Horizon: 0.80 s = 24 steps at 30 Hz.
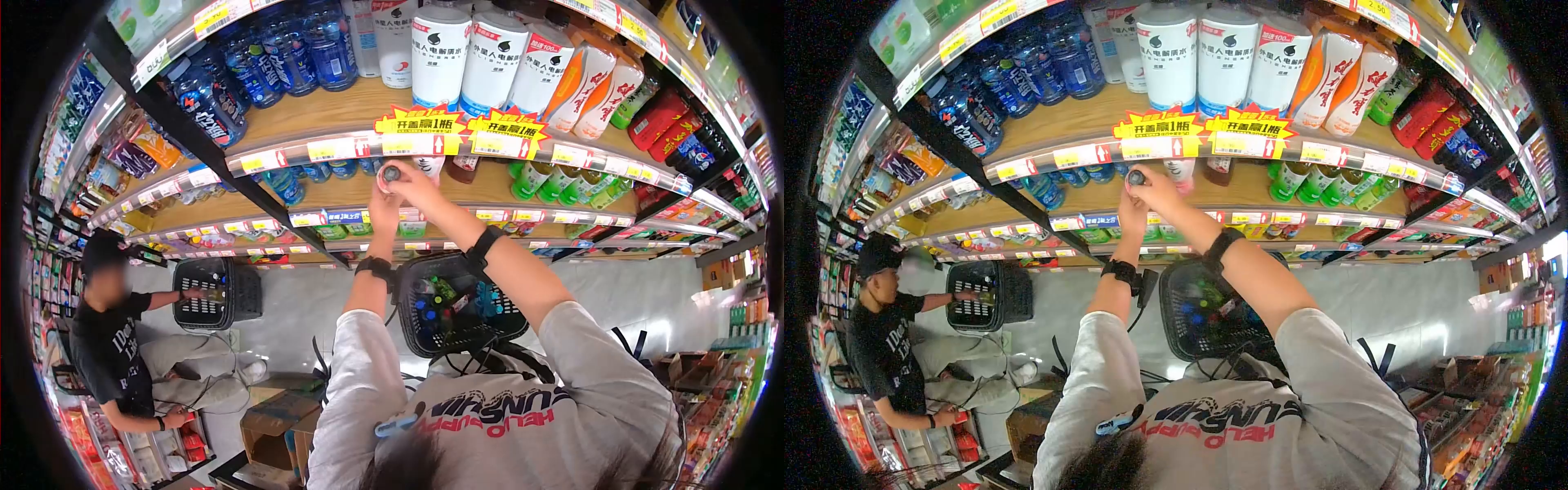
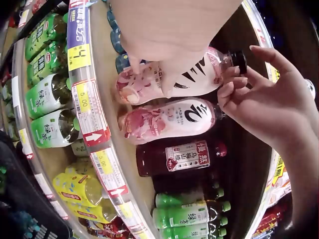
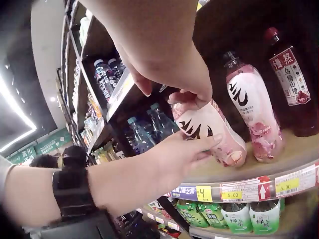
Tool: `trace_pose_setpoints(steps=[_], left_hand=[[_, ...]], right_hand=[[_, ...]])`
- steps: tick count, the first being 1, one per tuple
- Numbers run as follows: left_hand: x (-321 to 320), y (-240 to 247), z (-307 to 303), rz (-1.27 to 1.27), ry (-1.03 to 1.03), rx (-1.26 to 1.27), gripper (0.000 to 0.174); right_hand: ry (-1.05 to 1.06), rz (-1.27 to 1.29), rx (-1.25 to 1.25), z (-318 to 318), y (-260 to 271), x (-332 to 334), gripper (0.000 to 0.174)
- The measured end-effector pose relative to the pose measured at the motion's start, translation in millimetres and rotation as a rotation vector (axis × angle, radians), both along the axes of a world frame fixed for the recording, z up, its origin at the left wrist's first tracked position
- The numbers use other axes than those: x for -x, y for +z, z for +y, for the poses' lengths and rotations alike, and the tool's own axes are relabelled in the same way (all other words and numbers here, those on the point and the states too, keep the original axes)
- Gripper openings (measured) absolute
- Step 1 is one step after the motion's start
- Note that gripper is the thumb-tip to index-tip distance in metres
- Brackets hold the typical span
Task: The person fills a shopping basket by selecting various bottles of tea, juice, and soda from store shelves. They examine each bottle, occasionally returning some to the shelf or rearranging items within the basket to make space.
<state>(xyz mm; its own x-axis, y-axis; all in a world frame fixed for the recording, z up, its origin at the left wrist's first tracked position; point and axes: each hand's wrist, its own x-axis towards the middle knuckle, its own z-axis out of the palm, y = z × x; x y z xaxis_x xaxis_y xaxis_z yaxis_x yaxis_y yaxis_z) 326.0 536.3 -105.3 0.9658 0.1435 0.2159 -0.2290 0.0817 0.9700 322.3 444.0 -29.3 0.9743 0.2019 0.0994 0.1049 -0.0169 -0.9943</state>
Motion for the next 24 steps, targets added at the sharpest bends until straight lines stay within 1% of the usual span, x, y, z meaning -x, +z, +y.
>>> trace_pose_setpoints(steps=[1, 2, 3, 5, 6, 7, 8, 9, 10, 11, 13, 14, 15, 17, 18, 19, 21, 23, 24], left_hand=[[-3, -1, -2, -0.023, -0.016, 0.07, 0.044], [-8, 0, -1, -0.029, -0.021, 0.036, 0.045], [-13, -4, 1, -0.032, -0.025, 0.0, 0.046], [-46, -36, 3, -0.018, -0.081, 0.133, 0.051], [-52, -41, 4, -0.019, -0.11, 0.145, 0.053], [-55, -39, 4, -0.02, -0.139, 0.157, 0.055], [-57, -38, 5, -0.033, -0.168, 0.114, 0.057], [-57, -24, 3, -0.051, -0.197, 0.071, 0.059], [-47, 2, -1, 0.101, -0.143, 0.075, 0.059], [-50, 2, -3, 0.065, -0.084, -0.077, 0.057], [-64, -8, 3, -0.006, 0.034, -0.381, 0.052], [-69, -14, 4, -0.009, 0.026, -0.451, 0.049], [-63, -6, 1, -0.003, 0.023, -0.419, 0.048], [-41, 20, -3, 0.014, 0.02, -0.357, 0.048], [-50, 0, 0, -0.01, 0.027, -0.403, 0.049], [-49, -10, 0, -0.023, 0.04, -0.337, 0.047], [-48, -26, 0, -0.054, 0.071, -0.209, 0.045], [-41, -48, 10, 0.023, 0.151, -0.347, 0.04], [-8, -19, 8, 0.133, 0.205, -0.341, 0.038]], right_hand=[[-0.006, 0.037, -0.039, -2, 9, -1, 0.049], [0.071, 0.143, -0.088, -7, 17, 1, 0.06], [0.048, 0.106, -0.14, -7, 18, 9, 0.065], [0.002, 0.027, -0.241, -7, 16, 29, 0.074], [0.068, 0.022, -0.037, -14, -7, 29, 0.081], [0.08, 0.029, -0.01, -14, -6, 42, 0.078], [0.091, 0.034, 0.017, -12, -5, 63, 0.076], [0.102, 0.036, 0.044, -10, 0, 82, 0.074], [0.143, 0.037, 0.036, -9, 8, 98, 0.069], [0.185, 0.041, 0.027, -9, 18, 112, 0.064], [0.283, -0.214, 0.158, -12, 43, 131, 0.049], [0.218, -0.273, 0.158, -9, 55, 141, 0.041], [0.222, -0.335, 0.156, -8, 73, 150, 0.038], [0.288, -0.626, 0.168, -7, 119, 166, 0.032], [0.386, -0.646, 0.092, -5, 140, 179, 0.031], [0.485, -0.669, 0.015, -2, 161, 193, 0.03], [0.732, -0.695, -0.303, 7, 199, 225, 0.024], [1.019, -0.751, -0.454, 17, 234, 261, 0.023], [1.047, -0.739, -0.645, 18, 251, 282, 0.016]])
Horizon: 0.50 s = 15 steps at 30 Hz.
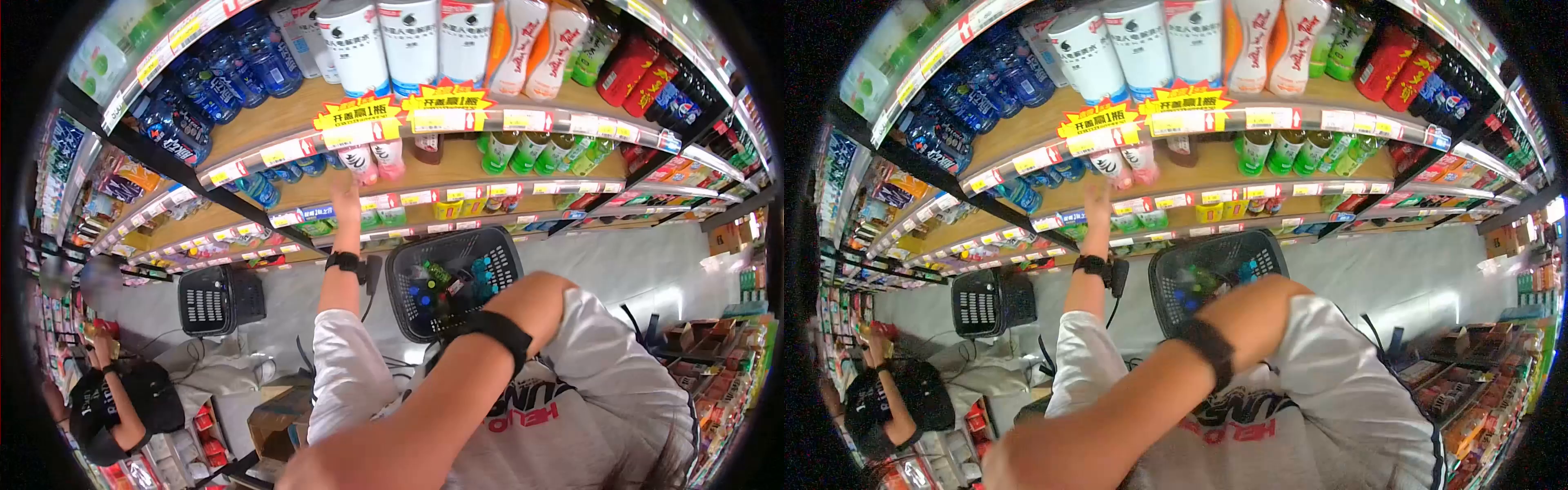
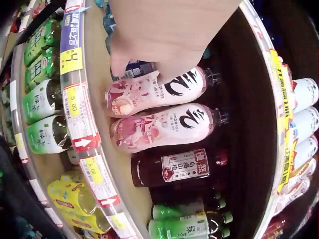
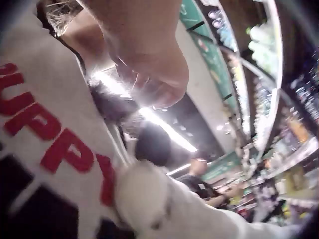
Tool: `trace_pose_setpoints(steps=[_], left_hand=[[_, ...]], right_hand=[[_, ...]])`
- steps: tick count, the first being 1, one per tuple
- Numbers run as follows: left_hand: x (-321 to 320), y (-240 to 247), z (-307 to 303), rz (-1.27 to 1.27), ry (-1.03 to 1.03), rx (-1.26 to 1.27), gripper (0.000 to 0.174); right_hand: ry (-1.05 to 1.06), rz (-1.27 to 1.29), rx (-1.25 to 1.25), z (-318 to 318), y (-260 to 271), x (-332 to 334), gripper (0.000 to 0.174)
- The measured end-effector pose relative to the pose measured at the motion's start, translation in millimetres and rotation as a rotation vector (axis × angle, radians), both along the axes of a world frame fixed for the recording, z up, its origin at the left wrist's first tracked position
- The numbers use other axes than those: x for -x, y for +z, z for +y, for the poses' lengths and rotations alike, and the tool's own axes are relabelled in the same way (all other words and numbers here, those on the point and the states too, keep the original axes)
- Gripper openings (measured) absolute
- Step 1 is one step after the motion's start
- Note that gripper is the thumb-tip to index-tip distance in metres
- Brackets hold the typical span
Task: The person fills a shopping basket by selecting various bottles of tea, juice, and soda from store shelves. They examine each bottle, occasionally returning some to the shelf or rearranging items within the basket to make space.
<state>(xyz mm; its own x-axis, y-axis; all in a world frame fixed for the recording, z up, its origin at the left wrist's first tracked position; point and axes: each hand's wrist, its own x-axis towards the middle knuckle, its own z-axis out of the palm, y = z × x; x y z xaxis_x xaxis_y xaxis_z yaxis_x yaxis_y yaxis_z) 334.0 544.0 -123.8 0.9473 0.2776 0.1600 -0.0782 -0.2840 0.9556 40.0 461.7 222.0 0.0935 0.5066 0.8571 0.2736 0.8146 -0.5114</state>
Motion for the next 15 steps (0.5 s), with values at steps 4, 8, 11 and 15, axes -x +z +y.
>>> trace_pose_setpoints(steps=[4, 8, 11, 15], left_hand=[[59, -58, 38, -0.026, -0.053, -0.112, 0.021], [152, -71, 46, 0.129, -0.199, 0.151, 0.013], [210, -64, 25, 0.378, -0.1, -0.005, 0.012], [270, -42, -25, 0.42, -0.015, 0.07, 0.014]], right_hand=[[0.277, -0.035, -0.089, -25, 33, 45, 0.017], [0.4, -0.095, -0.065, -65, 38, 65, 0.018], [0.453, -0.116, -0.035, -102, 36, 86, 0.019], [0.543, -0.13, -0.017, -153, 37, 115, 0.02]])
